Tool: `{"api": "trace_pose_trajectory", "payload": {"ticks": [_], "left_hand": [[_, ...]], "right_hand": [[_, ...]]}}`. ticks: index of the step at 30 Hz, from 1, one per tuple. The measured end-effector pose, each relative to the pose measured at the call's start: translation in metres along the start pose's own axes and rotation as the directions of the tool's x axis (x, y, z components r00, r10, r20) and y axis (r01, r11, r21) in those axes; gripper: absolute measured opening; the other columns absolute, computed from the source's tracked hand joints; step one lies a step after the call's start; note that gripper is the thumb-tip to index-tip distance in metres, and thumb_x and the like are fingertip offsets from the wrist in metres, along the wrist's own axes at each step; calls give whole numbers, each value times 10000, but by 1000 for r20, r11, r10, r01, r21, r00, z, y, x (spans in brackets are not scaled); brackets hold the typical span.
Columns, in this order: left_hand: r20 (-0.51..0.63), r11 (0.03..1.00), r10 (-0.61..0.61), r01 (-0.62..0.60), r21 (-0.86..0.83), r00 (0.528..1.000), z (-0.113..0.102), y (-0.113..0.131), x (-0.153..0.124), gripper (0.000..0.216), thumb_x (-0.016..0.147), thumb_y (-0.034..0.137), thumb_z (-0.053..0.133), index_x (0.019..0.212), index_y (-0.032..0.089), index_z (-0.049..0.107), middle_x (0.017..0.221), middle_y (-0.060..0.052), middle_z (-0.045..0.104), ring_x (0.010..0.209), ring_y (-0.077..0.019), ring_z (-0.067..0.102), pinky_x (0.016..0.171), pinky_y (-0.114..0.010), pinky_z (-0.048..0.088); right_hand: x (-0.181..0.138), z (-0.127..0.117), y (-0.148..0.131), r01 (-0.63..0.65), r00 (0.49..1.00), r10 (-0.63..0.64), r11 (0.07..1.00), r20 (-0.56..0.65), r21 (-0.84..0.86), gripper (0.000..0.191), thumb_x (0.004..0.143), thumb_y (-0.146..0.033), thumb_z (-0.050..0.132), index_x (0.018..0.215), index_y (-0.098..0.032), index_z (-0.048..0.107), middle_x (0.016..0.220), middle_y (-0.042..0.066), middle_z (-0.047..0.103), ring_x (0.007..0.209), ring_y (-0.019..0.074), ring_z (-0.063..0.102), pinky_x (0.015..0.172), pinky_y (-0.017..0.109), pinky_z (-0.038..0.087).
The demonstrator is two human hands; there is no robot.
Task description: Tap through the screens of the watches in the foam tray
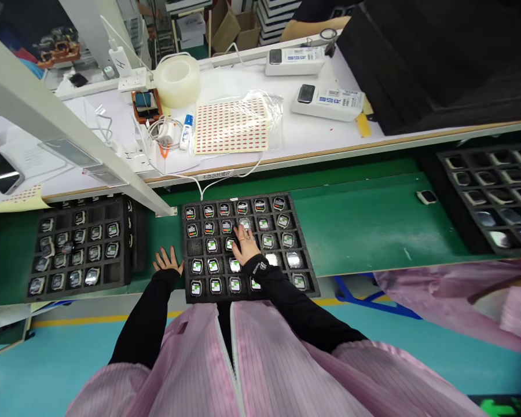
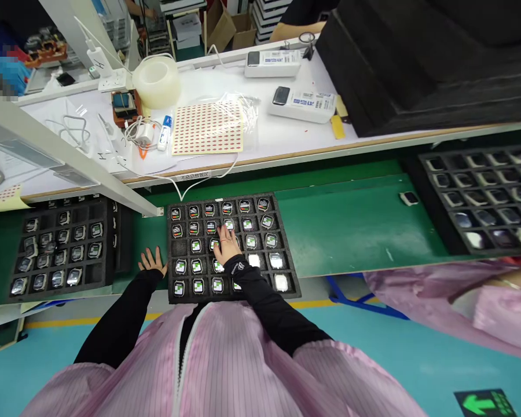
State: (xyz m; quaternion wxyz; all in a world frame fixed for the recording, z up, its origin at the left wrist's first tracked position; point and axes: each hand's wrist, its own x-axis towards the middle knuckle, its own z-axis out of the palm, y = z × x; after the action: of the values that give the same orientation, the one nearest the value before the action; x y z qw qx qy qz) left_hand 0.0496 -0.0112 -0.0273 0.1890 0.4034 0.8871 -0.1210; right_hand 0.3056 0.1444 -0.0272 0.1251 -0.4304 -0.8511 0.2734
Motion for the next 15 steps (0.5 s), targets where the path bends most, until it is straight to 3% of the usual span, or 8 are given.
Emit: {"api": "trace_pose_trajectory", "payload": {"ticks": [9,15], "left_hand": [[16,1000,4,-3,-21,1000,-1,0,2,798,886,522,508,1510,217,115,1588,-166,-19,1446,-432,-10,1146,-645,106],[48,998,0,3,-67,999,0,-1,12,903,832,577,564,1510,224,83,1587,-168,-40,1435,-461,-27,1118,-693,99]], "right_hand": [[9,21,-25,3,999,-2,1000,38,-25,728,864,-214,422,1454,127,162,1430,287,359,1416,344,209,1163,587,137],[12,27,-47,90,993,-88,996,84,-15,737,888,-243,409,1501,44,118,1483,207,324,1429,300,192,1185,541,146]]}}
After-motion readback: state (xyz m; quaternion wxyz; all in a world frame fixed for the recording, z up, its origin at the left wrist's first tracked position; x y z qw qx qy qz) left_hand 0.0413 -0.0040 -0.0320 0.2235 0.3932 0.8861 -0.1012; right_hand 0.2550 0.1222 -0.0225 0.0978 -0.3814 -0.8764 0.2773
